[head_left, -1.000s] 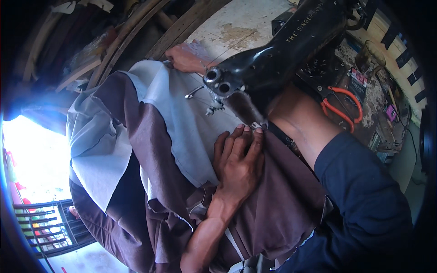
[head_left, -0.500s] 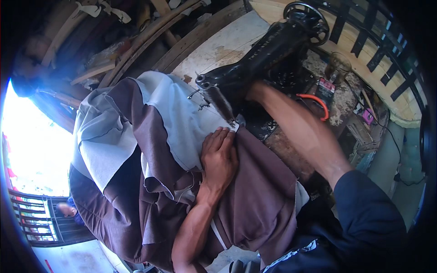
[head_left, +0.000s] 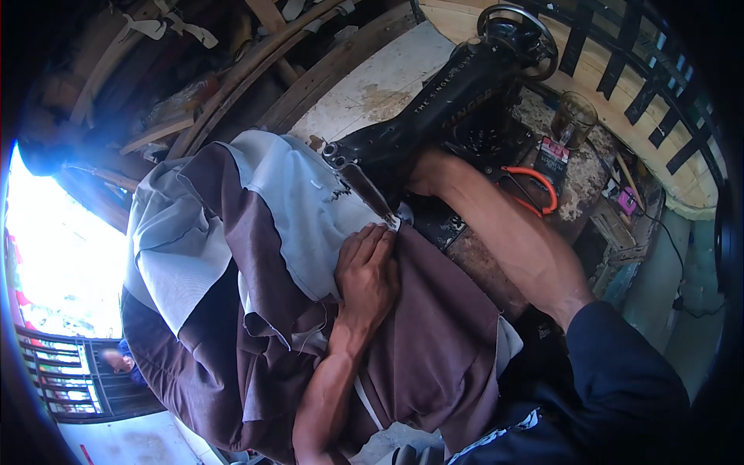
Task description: The person stitches fabric panels together using a sewing machine, cuts thread using scissors, and aligns the fabric edges by hand before sewing another seam.
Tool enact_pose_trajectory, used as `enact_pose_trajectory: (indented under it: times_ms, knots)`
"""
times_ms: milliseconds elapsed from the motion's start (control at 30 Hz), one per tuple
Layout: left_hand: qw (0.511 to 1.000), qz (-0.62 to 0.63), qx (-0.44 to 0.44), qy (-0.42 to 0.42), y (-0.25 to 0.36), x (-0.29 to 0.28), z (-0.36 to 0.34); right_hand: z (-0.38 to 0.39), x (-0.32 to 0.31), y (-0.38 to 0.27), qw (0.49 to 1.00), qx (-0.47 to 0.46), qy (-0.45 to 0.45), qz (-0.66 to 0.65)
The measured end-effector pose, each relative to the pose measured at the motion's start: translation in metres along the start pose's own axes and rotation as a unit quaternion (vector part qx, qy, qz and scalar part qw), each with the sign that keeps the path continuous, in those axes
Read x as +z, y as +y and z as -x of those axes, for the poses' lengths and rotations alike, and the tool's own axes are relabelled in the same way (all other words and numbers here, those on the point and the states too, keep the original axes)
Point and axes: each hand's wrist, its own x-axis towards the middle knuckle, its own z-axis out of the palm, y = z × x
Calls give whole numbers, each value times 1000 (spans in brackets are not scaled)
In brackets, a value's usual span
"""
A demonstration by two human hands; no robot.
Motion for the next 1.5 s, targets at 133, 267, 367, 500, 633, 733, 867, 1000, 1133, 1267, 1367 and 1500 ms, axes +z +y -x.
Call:
enact_pose_trajectory:
  times_ms: [133,267,367,500,633,733,867,1000,1133,1267,1367,1500]
  knots:
    - [1000,-5,-8,-3,-3,-7,1,-3,11,5,997,-12,-61,-54]
    - [1000,8,13,-11,-5,-6,2,-2,8,8,990,-59,-107,-64]
    - [1000,13,22,-5,0,-2,1,-1,2,8,981,-92,-155,-73]
    - [999,13,33,1,3,-5,4,0,3,10,985,-77,-130,-81]
    - [999,2,31,11,5,-5,7,5,20,5,991,-92,-93,-30]
    - [999,-3,33,12,4,-5,6,6,18,5,992,-103,-68,-13]
    - [999,0,39,14,6,-1,-1,6,5,2,987,-120,-107,-17]
    - [1000,1,15,8,2,-3,5,-2,9,11,989,-116,-87,6]
    - [1000,4,8,8,-1,-2,5,2,3,6,988,-98,-116,10]
    - [1000,15,-7,7,-3,-2,6,1,11,6,974,-144,-74,158]
    - [1000,26,-10,-4,-1,0,6,-25,-14,22,968,-169,-115,143]
    - [999,40,-26,-18,-4,0,8,-36,-10,19,968,-83,-212,-106]
